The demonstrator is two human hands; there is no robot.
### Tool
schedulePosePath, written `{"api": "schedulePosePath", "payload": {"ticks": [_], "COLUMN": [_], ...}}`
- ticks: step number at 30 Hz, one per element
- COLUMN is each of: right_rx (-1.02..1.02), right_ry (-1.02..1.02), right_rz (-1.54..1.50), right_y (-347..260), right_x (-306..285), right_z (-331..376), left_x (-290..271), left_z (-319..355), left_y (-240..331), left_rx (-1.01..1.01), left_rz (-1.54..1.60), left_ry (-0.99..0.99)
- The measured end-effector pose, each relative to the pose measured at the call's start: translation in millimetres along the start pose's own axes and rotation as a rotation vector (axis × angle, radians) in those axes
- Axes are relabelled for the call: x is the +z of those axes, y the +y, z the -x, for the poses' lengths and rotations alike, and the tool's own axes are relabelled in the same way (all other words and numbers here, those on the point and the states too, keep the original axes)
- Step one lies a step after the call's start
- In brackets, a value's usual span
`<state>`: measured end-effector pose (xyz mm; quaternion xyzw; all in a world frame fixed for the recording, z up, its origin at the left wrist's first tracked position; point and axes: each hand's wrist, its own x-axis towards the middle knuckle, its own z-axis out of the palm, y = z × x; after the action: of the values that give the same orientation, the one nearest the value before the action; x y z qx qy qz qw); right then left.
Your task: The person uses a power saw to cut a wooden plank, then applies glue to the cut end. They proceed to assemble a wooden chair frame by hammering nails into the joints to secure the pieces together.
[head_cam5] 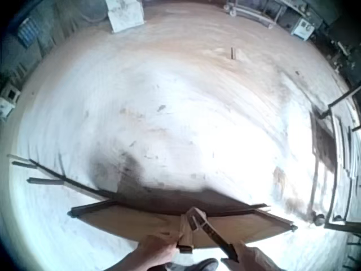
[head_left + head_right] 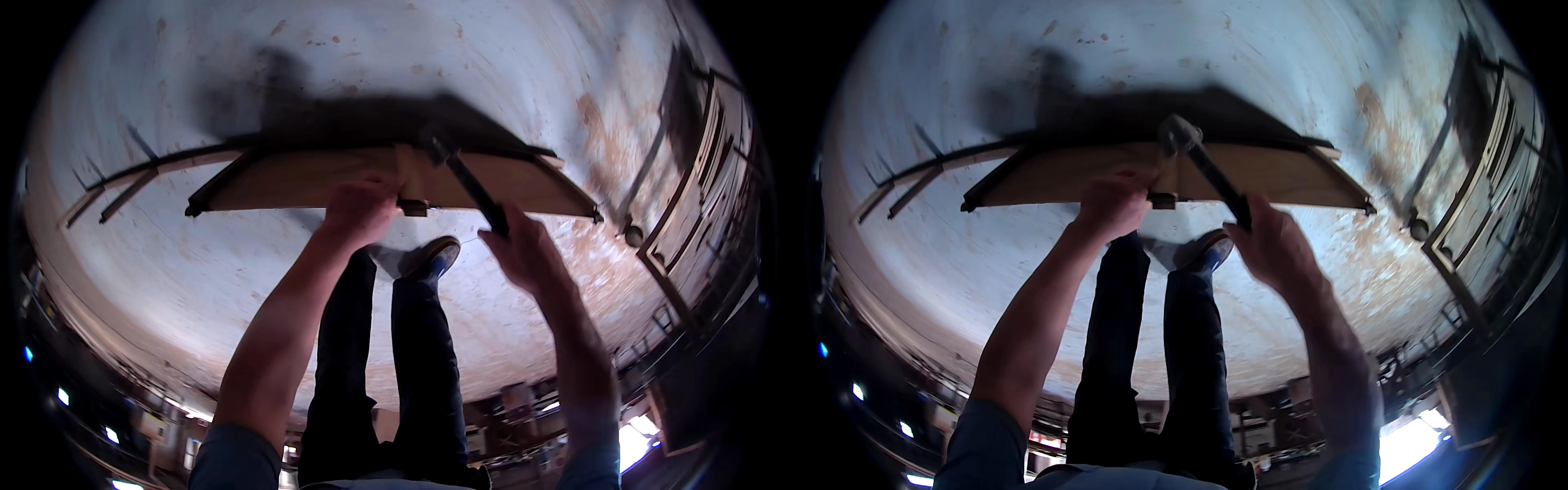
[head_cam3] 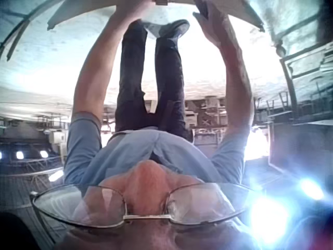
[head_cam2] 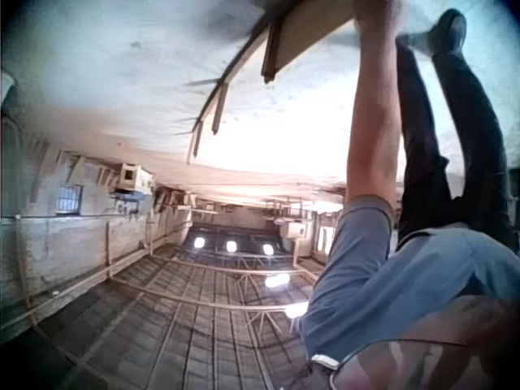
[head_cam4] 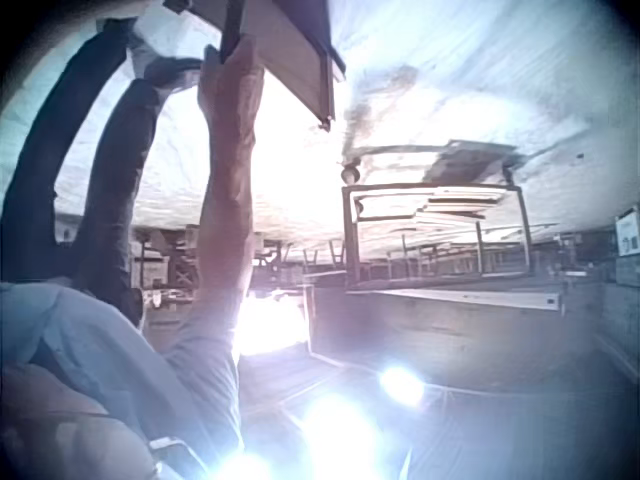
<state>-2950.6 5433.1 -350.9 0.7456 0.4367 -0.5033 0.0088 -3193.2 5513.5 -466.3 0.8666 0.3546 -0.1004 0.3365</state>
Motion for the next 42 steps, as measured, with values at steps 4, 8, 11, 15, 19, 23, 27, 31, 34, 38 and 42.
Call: {"api": "schedulePosePath", "payload": {"ticks": [4,8,11,15,19,23,27,31,34,38,42], "right_rx": [0.010,-0.181,-0.212,-0.177,-0.121,-0.230,-0.160,-0.121,-0.368,-0.087,-0.006], "right_ry": [-0.280,-0.248,-0.387,-0.430,-0.516,-0.449,-0.467,-0.390,-0.117,-0.052,0.132], "right_rz": [0.248,0.579,0.786,0.981,1.141,1.070,1.107,0.818,0.368,-0.084,-0.356], "right_y": [-45,-94,-121,-134,-161,-141,-146,-131,-94,-37,4], "right_x": [-24,7,37,74,79,94,81,44,19,22,71], "right_z": [-91,-146,-178,-198,-201,-208,-204,-164,-85,3,62], "left_x": [5,1,10,14,20,14,16,18,23,2,-9], "left_z": [0,1,0,1,0,5,2,1,1,-4,-1], "left_y": [-2,3,1,2,5,1,4,1,2,6,0], "left_rx": [-0.028,-0.052,-0.053,-0.052,-0.013,-0.026,-0.057,-0.044,-0.057,-0.153,-0.120], "left_rz": [0.026,0.099,0.093,0.074,0.034,0.025,0.064,0.128,0.134,0.254,0.232], "left_ry": [-0.098,0.025,0.065,0.126,0.139,0.056,0.092,0.097,0.110,-0.141,-0.148]}}
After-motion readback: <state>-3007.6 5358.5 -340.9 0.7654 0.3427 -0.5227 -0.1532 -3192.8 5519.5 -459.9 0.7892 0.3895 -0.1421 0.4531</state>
